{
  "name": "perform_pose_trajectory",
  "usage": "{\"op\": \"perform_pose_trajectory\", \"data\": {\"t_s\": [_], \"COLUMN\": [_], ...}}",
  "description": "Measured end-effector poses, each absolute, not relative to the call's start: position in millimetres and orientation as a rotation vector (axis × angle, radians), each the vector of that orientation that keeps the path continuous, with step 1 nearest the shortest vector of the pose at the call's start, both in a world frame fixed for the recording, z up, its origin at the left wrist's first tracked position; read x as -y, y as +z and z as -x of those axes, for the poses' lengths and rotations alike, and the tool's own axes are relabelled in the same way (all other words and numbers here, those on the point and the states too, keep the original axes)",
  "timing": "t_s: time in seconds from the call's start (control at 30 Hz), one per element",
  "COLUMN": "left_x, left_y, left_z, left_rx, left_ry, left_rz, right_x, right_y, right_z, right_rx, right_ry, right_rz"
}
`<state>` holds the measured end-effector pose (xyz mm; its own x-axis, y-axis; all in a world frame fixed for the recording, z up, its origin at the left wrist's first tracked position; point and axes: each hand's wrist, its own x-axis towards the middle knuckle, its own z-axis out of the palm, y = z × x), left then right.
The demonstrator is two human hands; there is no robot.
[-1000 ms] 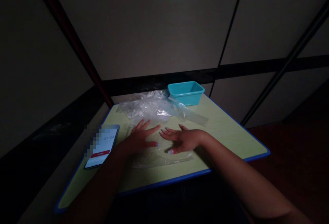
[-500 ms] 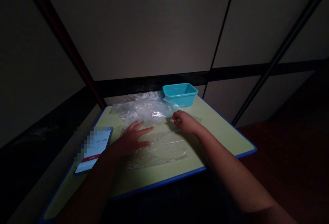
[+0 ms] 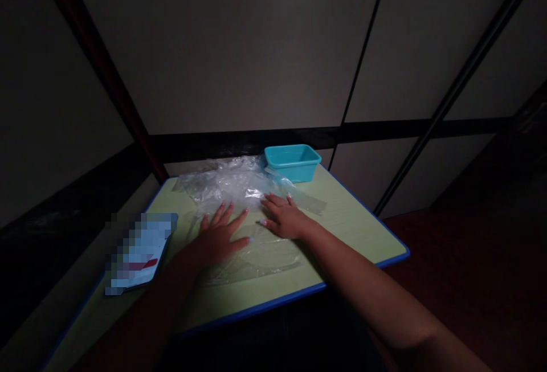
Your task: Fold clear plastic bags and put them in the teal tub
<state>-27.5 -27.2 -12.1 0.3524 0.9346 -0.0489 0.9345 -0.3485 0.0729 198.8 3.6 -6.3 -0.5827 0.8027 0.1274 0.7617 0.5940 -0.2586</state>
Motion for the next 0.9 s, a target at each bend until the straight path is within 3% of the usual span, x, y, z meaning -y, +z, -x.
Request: {"op": "perform_pose_trajectory", "data": {"t_s": [0.47,0.9], "left_x": [30,31], "left_y": [-12,-11], "left_z": [22,24], "left_rx": [-1.795,-1.551], "left_ry": [0.053,0.001], "left_rz": [-2.561,-2.623], "right_x": [-14,-12], "right_y": [-1,1], "right_z": [-209,-210], "right_rx": [2.556,2.637], "right_ry": [0.245,0.375], "right_rz": [1.759,1.719]}}
